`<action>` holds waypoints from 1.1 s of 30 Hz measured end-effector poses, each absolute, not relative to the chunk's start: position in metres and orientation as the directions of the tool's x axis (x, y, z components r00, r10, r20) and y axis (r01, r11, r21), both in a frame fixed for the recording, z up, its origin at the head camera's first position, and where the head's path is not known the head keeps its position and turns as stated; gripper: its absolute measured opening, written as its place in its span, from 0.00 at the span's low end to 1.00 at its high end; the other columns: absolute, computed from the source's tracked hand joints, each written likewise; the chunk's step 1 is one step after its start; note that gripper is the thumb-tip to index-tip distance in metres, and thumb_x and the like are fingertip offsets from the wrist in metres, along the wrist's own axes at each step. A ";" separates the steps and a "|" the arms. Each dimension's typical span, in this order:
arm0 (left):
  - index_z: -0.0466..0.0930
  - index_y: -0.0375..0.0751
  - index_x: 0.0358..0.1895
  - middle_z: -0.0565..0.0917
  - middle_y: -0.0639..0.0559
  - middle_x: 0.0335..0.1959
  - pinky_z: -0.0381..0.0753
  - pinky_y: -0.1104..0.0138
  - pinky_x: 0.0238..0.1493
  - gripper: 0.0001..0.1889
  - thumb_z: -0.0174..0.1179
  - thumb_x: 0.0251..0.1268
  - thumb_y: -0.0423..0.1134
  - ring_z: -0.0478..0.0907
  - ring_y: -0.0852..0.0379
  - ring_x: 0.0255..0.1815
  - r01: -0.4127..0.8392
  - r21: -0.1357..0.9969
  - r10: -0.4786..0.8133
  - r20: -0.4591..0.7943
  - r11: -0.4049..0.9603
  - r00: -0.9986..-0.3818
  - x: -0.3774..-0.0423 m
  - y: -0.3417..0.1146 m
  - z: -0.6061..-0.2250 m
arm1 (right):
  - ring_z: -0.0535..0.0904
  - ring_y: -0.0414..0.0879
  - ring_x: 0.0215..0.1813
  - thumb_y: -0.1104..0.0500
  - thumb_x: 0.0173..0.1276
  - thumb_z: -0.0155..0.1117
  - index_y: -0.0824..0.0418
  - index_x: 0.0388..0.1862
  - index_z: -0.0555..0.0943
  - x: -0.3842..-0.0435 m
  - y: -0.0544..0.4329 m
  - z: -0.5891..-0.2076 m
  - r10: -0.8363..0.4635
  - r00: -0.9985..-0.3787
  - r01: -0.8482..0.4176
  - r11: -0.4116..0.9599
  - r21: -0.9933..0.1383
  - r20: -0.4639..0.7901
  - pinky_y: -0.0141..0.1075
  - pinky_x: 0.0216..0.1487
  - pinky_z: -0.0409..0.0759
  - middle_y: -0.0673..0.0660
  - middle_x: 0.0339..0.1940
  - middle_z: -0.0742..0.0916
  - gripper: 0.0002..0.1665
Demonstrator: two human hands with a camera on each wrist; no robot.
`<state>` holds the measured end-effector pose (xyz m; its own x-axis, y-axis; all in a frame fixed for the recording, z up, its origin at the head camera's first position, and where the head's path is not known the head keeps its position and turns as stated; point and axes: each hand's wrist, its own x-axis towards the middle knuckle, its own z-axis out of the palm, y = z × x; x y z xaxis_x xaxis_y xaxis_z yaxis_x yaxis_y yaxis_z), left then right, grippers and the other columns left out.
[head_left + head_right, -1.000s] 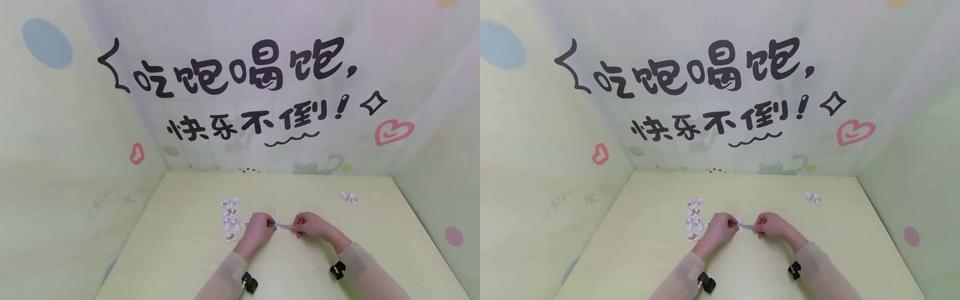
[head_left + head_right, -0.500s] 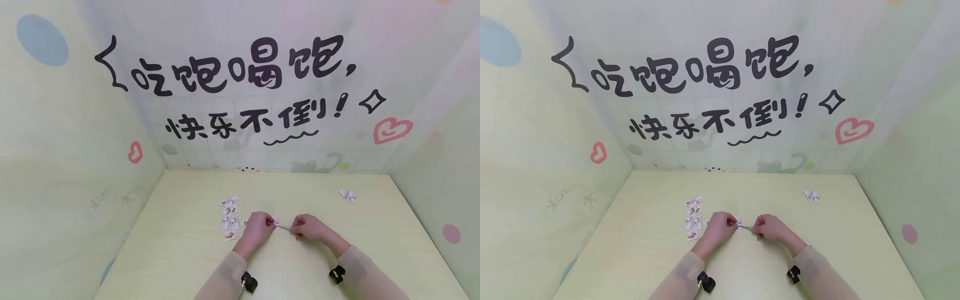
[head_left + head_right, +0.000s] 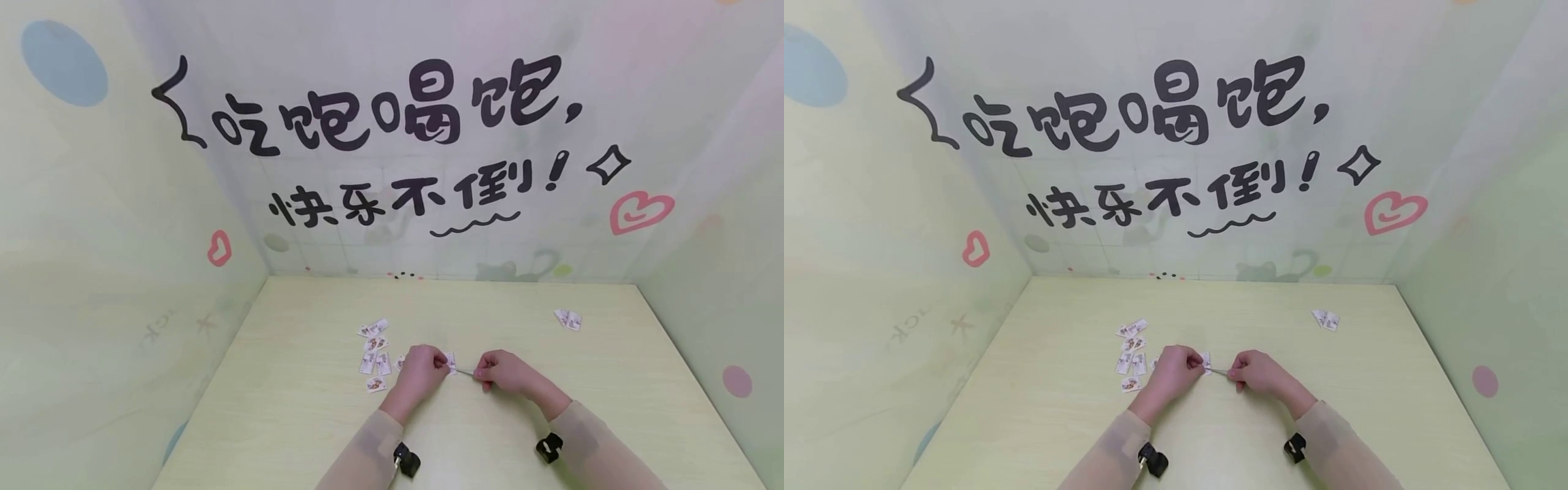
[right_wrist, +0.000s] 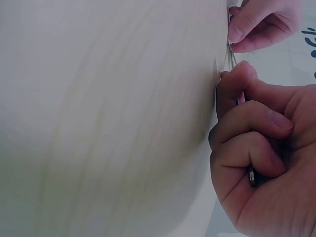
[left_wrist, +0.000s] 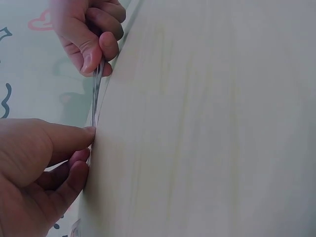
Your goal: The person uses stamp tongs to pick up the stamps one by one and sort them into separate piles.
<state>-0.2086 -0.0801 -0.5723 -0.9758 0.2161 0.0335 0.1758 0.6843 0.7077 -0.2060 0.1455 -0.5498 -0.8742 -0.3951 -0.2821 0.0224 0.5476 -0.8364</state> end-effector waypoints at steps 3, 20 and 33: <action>0.91 0.36 0.37 0.86 0.56 0.28 0.84 0.68 0.38 0.02 0.74 0.63 0.30 0.80 0.63 0.30 0.174 0.721 0.216 0.035 0.670 -0.976 -0.209 -0.081 -0.573 | 0.75 0.47 0.33 0.61 0.79 0.65 0.63 0.35 0.81 -0.206 0.145 -0.550 -0.394 -0.874 0.024 0.552 -0.833 -0.286 0.40 0.40 0.71 0.55 0.25 0.85 0.09; 0.92 0.36 0.43 0.87 0.56 0.32 0.84 0.68 0.40 0.04 0.72 0.67 0.31 0.80 0.64 0.33 0.190 0.769 0.277 0.018 0.610 -0.961 -0.203 -0.093 -0.564 | 0.75 0.47 0.33 0.62 0.79 0.65 0.63 0.35 0.81 -0.205 0.144 -0.551 -0.380 -0.881 0.028 0.554 -0.832 -0.283 0.39 0.41 0.70 0.54 0.25 0.85 0.09; 0.92 0.36 0.46 0.86 0.57 0.33 0.83 0.66 0.40 0.07 0.72 0.67 0.30 0.80 0.61 0.35 0.174 0.792 0.194 0.072 0.585 -0.978 -0.197 -0.142 -0.555 | 0.75 0.48 0.33 0.62 0.79 0.64 0.66 0.39 0.82 -0.205 0.150 -0.555 -0.411 -0.873 0.026 0.499 -0.866 -0.262 0.38 0.39 0.71 0.56 0.27 0.86 0.08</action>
